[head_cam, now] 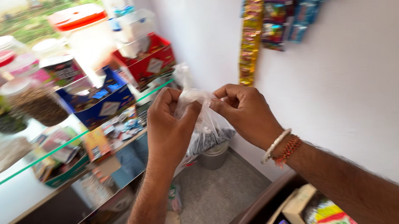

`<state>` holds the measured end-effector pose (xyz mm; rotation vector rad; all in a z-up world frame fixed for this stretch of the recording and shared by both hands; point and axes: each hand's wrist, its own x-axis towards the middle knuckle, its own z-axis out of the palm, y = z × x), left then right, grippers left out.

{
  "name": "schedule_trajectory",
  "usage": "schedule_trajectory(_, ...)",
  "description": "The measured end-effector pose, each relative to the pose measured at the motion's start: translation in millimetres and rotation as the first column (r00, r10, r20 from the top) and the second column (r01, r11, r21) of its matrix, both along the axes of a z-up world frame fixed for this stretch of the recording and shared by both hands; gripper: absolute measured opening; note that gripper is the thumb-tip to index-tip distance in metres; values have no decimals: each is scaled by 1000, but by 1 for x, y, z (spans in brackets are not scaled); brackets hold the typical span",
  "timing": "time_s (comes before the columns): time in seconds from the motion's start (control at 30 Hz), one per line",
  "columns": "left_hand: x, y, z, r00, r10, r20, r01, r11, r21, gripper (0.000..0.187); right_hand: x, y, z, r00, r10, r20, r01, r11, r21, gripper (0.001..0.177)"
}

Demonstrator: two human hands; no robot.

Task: The person retrieves two bottles of oil and places them on a glass counter. They then open two jars of spices, pour the contents into a metal weighing scale bowl, and transfer the weighed spices into a small plastic bag. The person repeats this process with a second spice jar.

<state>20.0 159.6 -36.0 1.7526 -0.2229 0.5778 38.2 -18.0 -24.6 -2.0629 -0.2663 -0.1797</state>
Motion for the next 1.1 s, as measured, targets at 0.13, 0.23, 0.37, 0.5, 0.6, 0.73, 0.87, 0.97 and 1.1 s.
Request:
schedule_trajectory(0.13,1,57,-19,984,133,-117,-144,986,-89,21,26,73,-18,976,219,18,-219,959,183,32)
schedule_trajectory(0.23,4,100,-30,968,138,-210,-201,927,-317,21,39,127,-35,917,397,-32,-367,873,321,39)
schedule_trajectory(0.37,15,159,-48,954,224,-197,-292,837,-463,22,60,189,-55,826,551,-117,-469,788,399,41)
schedule_trajectory(0.5,35,216,-72,918,373,-133,-388,782,-488,17,86,264,-80,827,554,-94,-476,779,408,45)
schedule_trajectory(0.6,60,269,-90,914,407,-5,-308,684,-661,18,110,320,-104,789,611,-60,-512,709,484,48)
schedule_trajectory(0.73,110,343,-108,830,546,-113,-402,445,-801,24,141,391,-134,706,706,-62,-581,627,519,53)
schedule_trajectory(0.87,164,400,-126,770,637,-37,-379,409,-830,25,169,442,-152,682,715,-153,-528,626,574,58)
schedule_trajectory(0.97,183,430,-154,689,695,-206,-573,348,-742,33,183,453,-159,679,720,-148,-498,598,628,56)
schedule_trajectory(1.1,185,443,-204,746,523,-413,-659,492,-569,52,190,424,-164,690,651,-316,-440,724,532,54)
